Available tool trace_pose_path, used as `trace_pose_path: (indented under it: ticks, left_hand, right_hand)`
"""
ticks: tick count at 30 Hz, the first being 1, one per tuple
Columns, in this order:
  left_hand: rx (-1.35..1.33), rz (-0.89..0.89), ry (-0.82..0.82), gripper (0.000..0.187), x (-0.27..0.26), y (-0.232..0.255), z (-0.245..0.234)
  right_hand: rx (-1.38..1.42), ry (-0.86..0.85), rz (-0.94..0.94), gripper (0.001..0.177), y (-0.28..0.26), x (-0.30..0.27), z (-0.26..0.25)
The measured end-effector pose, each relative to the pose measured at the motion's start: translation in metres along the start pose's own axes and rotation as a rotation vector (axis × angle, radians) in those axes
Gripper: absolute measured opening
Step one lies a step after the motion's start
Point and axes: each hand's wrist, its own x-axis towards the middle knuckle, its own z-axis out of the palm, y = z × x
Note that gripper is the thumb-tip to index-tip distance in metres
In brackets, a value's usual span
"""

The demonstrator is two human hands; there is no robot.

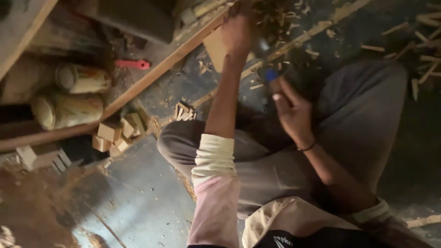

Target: The person carves small pieces of wood using a chisel, removing thin shavings to shape the edges and surfaces while holding the wood by hand on the floor.

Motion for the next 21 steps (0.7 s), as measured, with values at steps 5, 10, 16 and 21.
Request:
trace_pose_path:
  ticks: [5, 10, 16, 21]
  left_hand:
    - [0.202, -0.054, -0.584, 0.027, 0.028, 0.005, 0.029]
    - [0.505, 0.233, -0.578, 0.028, 0.045, 0.043, 0.062]
    - [0.713, 0.057, -0.748, 0.031, 0.053, 0.075, 0.101]
    - [0.651, -0.051, -0.571, 0.033, 0.032, 0.030, 0.133]
  right_hand:
    - [-0.107, -0.075, 0.060, 0.046, -0.005, 0.003, 0.004]
    - [-0.086, -0.120, 0.143, 0.048, -0.012, 0.008, 0.000]
    - [0.021, -0.018, 0.036, 0.048, -0.015, 0.012, -0.003]
    - [0.000, -0.118, 0.105, 0.054, -0.017, 0.025, -0.014]
